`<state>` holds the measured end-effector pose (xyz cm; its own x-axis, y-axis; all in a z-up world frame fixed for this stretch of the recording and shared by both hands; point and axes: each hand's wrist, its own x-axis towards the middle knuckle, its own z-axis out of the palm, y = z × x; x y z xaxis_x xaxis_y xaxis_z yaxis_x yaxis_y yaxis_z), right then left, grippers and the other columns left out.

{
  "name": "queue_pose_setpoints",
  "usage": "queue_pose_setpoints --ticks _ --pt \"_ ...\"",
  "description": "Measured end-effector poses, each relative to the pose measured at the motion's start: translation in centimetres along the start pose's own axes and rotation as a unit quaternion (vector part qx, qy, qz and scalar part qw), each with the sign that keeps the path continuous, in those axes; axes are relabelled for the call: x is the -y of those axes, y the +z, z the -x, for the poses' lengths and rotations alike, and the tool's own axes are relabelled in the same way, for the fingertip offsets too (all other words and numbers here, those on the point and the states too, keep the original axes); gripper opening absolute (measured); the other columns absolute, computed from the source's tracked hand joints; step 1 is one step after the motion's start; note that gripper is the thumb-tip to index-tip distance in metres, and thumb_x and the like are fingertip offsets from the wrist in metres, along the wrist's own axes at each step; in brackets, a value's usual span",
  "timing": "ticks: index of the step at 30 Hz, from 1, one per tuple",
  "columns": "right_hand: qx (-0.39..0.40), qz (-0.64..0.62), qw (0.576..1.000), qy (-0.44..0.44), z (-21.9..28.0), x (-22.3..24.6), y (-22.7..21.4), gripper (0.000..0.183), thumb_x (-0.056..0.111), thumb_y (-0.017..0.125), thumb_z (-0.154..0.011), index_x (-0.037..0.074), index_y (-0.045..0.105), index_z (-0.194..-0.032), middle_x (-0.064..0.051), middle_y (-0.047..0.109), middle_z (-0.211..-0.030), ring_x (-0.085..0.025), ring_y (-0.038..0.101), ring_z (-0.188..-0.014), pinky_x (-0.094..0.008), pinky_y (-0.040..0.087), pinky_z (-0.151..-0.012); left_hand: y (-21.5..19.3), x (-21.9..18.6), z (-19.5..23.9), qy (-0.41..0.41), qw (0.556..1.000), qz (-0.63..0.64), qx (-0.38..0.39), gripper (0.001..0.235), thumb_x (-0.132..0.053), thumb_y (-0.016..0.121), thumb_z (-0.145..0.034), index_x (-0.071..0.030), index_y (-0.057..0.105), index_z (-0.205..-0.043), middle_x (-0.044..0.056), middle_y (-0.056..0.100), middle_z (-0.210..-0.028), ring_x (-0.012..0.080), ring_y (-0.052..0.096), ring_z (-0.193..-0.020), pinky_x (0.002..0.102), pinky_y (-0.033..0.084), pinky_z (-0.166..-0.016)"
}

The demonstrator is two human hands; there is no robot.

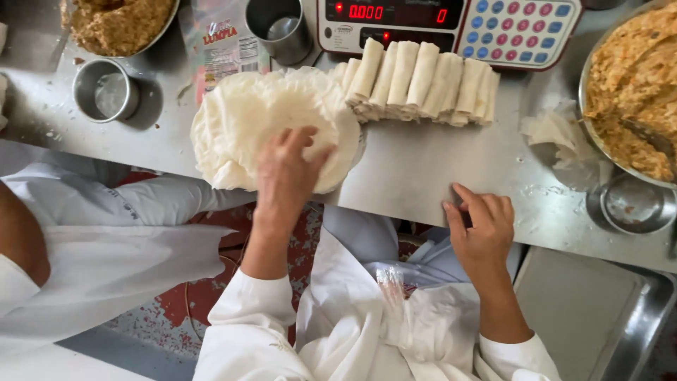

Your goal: A worker is manually peeling spring roll wrappers, adding filling, and rolling them into finished spring rolls on a stainless steel production table.

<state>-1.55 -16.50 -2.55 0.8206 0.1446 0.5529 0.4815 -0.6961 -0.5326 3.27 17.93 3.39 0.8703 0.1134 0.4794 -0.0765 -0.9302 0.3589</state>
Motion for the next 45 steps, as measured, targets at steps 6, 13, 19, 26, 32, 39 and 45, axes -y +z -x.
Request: queue_pose_setpoints --ticks 6,13,19,26,32,39,45 --pt "0.009 0.039 0.999 -0.01 0.6 -0.4 0.7 0.031 0.019 0.085 -0.102 0.007 0.081 -0.13 -0.006 0.059 -0.089 -0.031 0.059 -0.089 -0.046 0.051 -0.087 4.8 2.1 3.5 0.022 1.0 0.004 0.016 0.049 -0.029 0.095 -0.079 -0.013 0.069 -0.117 0.009 0.065 -0.103 0.034 0.072 -0.09 0.047 0.061 -0.082" --pt "0.005 0.026 1.0 0.009 0.5 -0.1 0.4 0.023 0.02 0.084 -0.103 0.01 0.083 -0.125 -0.003 0.059 -0.088 -0.029 0.059 -0.089 -0.044 0.048 -0.086 -2.0 1.1 0.1 -0.308 0.909 0.238 0.148 0.029 -0.027 0.096 -0.078 -0.023 0.086 -0.105 0.002 0.083 -0.088 0.0159 0.079 -0.082 0.031 0.064 -0.077" --pt "0.006 0.039 0.999 0.017 0.5 0.4 0.4 0.018 0.017 0.085 -0.104 0.011 0.084 -0.121 -0.003 0.059 -0.088 -0.028 0.058 -0.09 -0.042 0.046 -0.085 -5.2 5.5 0.4 -0.355 0.851 0.383 -0.051 0.009 -0.023 0.08 -0.096 -0.019 0.078 -0.104 0.01 0.08 -0.087 0.0177 0.079 -0.077 0.033 0.067 -0.073" --pt "0.002 -0.152 0.985 0.076 -1.6 1.7 0.0 0.072 0.022 0.099 -0.084 -0.003 0.068 -0.143 -0.015 0.067 -0.113 -0.031 0.065 -0.102 -0.04 0.054 -0.094 -6.4 -0.5 -1.5 -0.248 0.839 0.475 0.094 0.071 -0.004 0.093 -0.083 -0.012 0.052 -0.141 0.009 0.072 -0.107 0.0206 0.076 -0.093 0.036 0.066 -0.081" --pt "0.208 -0.463 0.853 0.123 -4.7 3.9 -5.6 0.04 0.004 0.099 -0.073 -0.001 0.08 -0.108 -0.008 0.08 -0.102 -0.014 0.07 -0.101 -0.037 0.056 -0.101 -6.9 -12.7 -4.4 0.042 0.767 0.339 0.543 0.062 -0.024 0.092 -0.072 -0.015 0.074 -0.13 0.018 0.084 -0.105 0.0453 0.078 -0.103 0.052 0.06 -0.094" --pt "0.009 -0.157 0.987 0.019 -6.2 5.4 -13.4 0.015 -0.013 0.082 -0.09 -0.002 0.081 -0.101 -0.013 0.08 -0.101 -0.034 0.079 -0.098 -0.041 0.064 -0.092 -2.4 -12.6 -3.3 0.143 0.883 0.378 0.237 0.031 0.003 0.091 -0.08 -0.015 0.085 -0.105 0.004 0.08 -0.084 0.0228 0.077 -0.077 0.035 0.063 -0.075" --pt "0.035 0.032 0.999 -0.014 0.1 1.2 -10.9 0.022 -0.009 0.077 -0.094 0.011 0.084 -0.1 -0.008 0.078 -0.102 -0.039 0.07 -0.109 -0.052 0.055 -0.101 5.0 -10.5 4.5 0.312 0.911 0.263 0.064 0.012 -0.011 0.079 -0.094 -0.021 0.086 -0.099 0.002 0.08 -0.114 0.0275 0.068 -0.1 0.039 0.056 -0.086"
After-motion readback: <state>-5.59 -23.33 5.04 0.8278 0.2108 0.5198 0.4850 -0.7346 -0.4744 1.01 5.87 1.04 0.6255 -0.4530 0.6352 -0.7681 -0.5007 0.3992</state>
